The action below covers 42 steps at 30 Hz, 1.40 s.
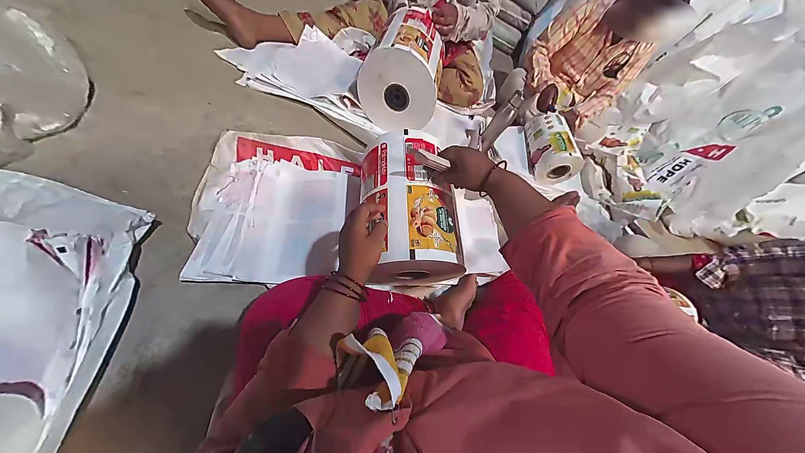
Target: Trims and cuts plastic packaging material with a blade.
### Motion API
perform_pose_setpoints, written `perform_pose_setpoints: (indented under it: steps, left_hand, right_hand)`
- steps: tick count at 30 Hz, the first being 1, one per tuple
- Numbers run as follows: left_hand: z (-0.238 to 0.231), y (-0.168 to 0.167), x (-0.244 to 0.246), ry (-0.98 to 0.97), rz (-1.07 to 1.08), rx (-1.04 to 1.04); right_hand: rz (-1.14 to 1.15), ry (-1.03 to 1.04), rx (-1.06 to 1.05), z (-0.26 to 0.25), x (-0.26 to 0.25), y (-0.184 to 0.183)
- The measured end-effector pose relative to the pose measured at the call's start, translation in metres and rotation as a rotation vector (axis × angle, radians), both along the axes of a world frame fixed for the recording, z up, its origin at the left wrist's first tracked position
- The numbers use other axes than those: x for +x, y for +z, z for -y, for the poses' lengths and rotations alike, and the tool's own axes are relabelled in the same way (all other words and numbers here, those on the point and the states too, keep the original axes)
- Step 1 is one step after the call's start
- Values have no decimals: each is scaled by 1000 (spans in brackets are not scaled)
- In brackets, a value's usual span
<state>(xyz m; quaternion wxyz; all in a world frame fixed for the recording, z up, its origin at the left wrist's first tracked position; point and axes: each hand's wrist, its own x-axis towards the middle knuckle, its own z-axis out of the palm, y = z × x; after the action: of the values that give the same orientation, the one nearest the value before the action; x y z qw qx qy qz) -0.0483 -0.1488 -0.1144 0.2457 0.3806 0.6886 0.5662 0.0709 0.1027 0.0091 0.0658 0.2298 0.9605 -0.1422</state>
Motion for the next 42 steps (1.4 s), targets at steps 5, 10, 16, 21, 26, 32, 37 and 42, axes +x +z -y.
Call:
perform_pose_setpoints:
  steps: [5,10,16,21,26,32,37,42]
  left_hand:
    - [1,-2,3,-5,-25,13]
    - [1,-6,-2,0,10,35]
    - [0,-2,-2,17,28,-16]
    - [0,4,-1,23,35,-45]
    - [0,4,1,9,44,-54]
    - [8,8,5,5,55,-48]
    - [6,6,4,-1,22,-42]
    - [9,12,1,19,12,-60]
  right_hand:
    - [-34,110,147,7,-4,-8]
    - [-49,104,81,-2,-2,-7]
    - [-134,-540,-78,34,2,5]
    - [51,-608,-225,89,21,12]
    - [241,-533,-45,127,16,21]
    - [311,-506,55,140,4,24]
    - [311,-543,-17,148,0,28]
    - [431,-433,-43,183,8,50]
